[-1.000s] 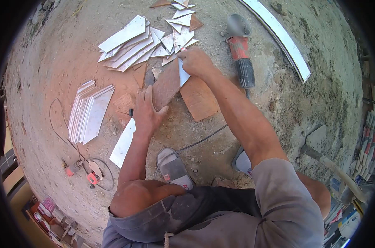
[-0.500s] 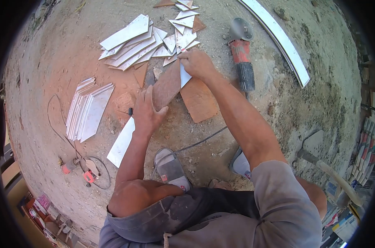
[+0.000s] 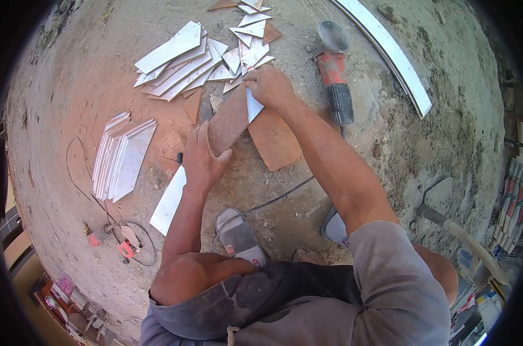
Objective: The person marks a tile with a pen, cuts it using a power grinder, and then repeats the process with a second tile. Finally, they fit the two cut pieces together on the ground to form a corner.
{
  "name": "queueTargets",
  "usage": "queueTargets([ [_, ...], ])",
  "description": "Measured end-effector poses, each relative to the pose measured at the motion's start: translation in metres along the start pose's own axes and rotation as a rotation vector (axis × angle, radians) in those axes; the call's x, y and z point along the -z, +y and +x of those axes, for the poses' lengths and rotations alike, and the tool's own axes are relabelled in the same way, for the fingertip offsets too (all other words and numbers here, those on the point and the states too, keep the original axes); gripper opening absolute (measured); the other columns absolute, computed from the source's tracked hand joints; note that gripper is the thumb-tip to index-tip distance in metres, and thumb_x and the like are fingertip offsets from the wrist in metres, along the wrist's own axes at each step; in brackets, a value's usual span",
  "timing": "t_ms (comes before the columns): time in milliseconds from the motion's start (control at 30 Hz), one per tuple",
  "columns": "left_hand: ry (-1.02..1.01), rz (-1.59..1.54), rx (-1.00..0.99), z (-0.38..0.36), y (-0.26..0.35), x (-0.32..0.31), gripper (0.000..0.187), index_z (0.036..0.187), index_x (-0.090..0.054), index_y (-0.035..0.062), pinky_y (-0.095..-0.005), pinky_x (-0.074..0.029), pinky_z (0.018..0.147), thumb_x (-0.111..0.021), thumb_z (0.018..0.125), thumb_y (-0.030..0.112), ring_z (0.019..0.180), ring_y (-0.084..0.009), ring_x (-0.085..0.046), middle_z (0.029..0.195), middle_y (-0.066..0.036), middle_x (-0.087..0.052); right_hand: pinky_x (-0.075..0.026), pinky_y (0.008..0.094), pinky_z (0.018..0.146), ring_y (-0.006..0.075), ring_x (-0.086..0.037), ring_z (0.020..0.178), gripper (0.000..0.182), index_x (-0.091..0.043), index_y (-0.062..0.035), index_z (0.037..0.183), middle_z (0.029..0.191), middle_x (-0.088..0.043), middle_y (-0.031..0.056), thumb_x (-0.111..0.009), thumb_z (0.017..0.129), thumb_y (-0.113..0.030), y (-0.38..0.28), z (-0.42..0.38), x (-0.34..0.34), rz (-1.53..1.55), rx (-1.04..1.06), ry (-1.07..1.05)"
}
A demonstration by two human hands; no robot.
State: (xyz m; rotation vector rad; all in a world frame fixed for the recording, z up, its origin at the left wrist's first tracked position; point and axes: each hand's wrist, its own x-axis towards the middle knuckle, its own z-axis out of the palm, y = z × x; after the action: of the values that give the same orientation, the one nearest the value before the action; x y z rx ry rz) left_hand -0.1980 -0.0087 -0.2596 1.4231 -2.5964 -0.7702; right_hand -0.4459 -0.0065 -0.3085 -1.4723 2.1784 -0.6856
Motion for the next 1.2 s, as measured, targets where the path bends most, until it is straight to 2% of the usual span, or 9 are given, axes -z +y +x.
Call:
queueTargets([
  [1100,-0.02,-0.029,0.024,0.0004,0.0044,0.0026,0.079,0.136,-0.042,0.0005,-0.0428,-0.042,0.104,-0.08,0.069,0.019,0.124,-0.0376,-0.049,0.133,-0.021,-0.05,-0.054,0.0426,0.083,0.0313,-0.066,0.096,0.023,-0.074,-0.0221,0.104,0.104,-0.067,0.0112,-0.056,0.091,-0.028,-0.0051,-0.0045,0.0008,-0.067,0.019,0.009],
  [1200,0.043,-0.014,-0.069,0.0007,0.0013,-0.0006,0.079,0.135,-0.042,0.001,-0.0445,-0.046,0.098,-0.082,0.068,0.017,0.118,-0.0393,-0.052,0.128,-0.021,-0.051,-0.053,0.0421,0.082,0.0313,-0.065,0.094,0.023,-0.075,-0.0206,0.104,0.102,-0.067,0.0116,-0.058,0.09,-0.028,-0.0031,-0.0049,-0.0022,-0.086,0.029,0.02],
])
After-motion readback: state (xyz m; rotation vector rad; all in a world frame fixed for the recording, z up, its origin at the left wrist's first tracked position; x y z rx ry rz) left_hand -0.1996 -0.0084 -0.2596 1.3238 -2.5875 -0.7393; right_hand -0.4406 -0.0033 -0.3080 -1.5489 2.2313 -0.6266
